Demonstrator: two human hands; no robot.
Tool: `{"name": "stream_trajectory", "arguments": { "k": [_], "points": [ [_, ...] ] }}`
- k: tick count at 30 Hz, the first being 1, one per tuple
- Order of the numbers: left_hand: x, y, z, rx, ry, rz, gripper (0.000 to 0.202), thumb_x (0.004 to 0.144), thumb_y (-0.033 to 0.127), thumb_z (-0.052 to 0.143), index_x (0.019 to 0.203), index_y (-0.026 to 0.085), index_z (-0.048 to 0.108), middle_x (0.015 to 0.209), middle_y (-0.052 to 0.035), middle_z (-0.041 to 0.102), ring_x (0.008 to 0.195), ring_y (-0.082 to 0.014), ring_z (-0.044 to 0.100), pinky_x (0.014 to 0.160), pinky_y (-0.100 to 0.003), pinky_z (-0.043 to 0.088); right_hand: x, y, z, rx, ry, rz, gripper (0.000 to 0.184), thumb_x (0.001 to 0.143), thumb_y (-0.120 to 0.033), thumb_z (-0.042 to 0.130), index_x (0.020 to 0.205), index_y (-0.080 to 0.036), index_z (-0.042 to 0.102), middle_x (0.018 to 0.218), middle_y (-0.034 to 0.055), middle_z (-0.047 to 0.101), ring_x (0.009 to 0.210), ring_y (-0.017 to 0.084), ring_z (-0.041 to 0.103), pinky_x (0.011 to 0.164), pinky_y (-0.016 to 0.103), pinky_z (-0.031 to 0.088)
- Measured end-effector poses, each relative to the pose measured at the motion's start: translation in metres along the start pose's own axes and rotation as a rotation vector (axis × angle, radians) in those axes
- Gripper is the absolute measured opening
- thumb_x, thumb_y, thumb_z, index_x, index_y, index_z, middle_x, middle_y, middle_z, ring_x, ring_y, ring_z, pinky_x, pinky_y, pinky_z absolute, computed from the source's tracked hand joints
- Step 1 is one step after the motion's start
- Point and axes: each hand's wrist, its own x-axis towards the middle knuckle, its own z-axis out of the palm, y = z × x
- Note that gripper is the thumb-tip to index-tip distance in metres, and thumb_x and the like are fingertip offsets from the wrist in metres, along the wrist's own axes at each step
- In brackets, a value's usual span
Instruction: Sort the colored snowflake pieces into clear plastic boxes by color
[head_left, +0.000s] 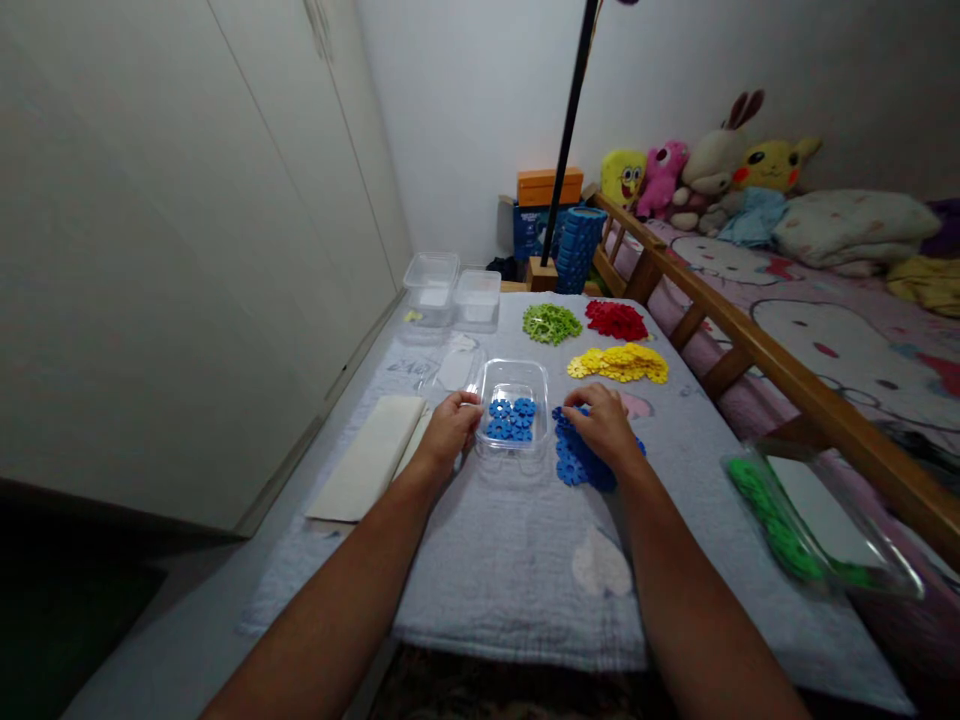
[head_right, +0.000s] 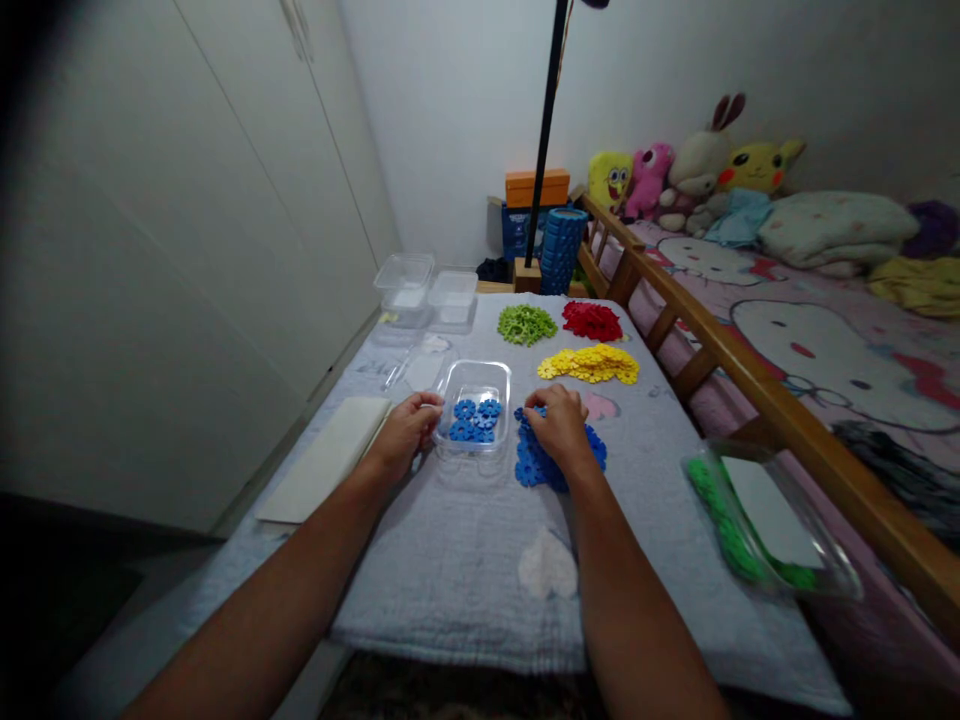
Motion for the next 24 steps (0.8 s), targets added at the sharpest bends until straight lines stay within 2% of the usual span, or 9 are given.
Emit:
{"name": "stream_trajectory", "arguments": {
  "k": [4,6,11,16,20,24],
  "points": [
    [-0.001,0.001,0.001,0.008,0.010,-0.002,0.028,0.064,0.028,0.064,0.089,0.020,0.054,0.050,0.0100,0.044,0.038,-0.0054,0.031,0.039,-0.018,0.021,0.007,-0.007,-0.010,0.270,0.142,-0.051,0.011,0.080,-0.028,0.063,0.078,-0.020,0.069,0.082,0.0037,0.069,0.080,0.020,0.059,0.079,0.033,0.043],
    [-0.001,0.002,0.001,0.016,0.014,0.002,0.027,0.064,0.027,0.064,0.088,0.019,0.055,0.051,0.0098,0.044,0.038,-0.0054,0.032,0.039,-0.018,0.022,0.011,-0.017,-0.012,0.296,0.152,-0.083,0.011,0.081,-0.027,0.063,0.079,-0.020,0.071,0.082,0.0033,0.071,0.080,0.020,0.060,0.080,0.033,0.043],
    [0.000,0.001,0.001,0.011,0.013,0.005,0.027,0.064,0.028,0.064,0.088,0.019,0.055,0.050,0.0094,0.044,0.037,-0.0059,0.032,0.038,-0.019,0.021,0.023,-0.048,-0.003,0.054,-0.017,-0.129,0.011,0.083,-0.020,0.064,0.084,-0.023,0.075,0.086,0.0024,0.076,0.091,0.022,0.063,0.091,0.040,0.035],
    [0.000,0.000,0.001,-0.015,0.003,-0.002,0.028,0.063,0.028,0.064,0.089,0.020,0.054,0.050,0.0098,0.045,0.037,-0.0057,0.032,0.039,-0.018,0.021,0.035,-0.067,0.015,-0.130,-0.164,-0.170,0.012,0.084,-0.019,0.066,0.090,-0.024,0.076,0.089,0.0041,0.077,0.096,0.025,0.063,0.093,0.042,0.032],
    [0.000,0.000,0.001,-0.021,-0.010,0.002,0.028,0.063,0.029,0.065,0.087,0.020,0.053,0.050,0.0100,0.044,0.037,-0.0051,0.031,0.039,-0.018,0.021,0.040,-0.065,0.020,-0.106,-0.129,-0.149,0.020,0.086,-0.017,0.062,0.101,-0.024,0.074,0.099,0.0047,0.078,0.103,0.026,0.063,0.095,0.042,0.033],
    [0.002,-0.001,0.000,-0.014,-0.016,0.008,0.028,0.064,0.030,0.065,0.087,0.020,0.053,0.050,0.0101,0.044,0.037,-0.0051,0.031,0.039,-0.018,0.021,0.042,-0.044,0.008,-0.075,-0.031,-0.070,0.021,0.088,-0.021,0.059,0.102,-0.023,0.074,0.103,0.0061,0.077,0.106,0.027,0.063,0.094,0.043,0.036]
  ]
}}
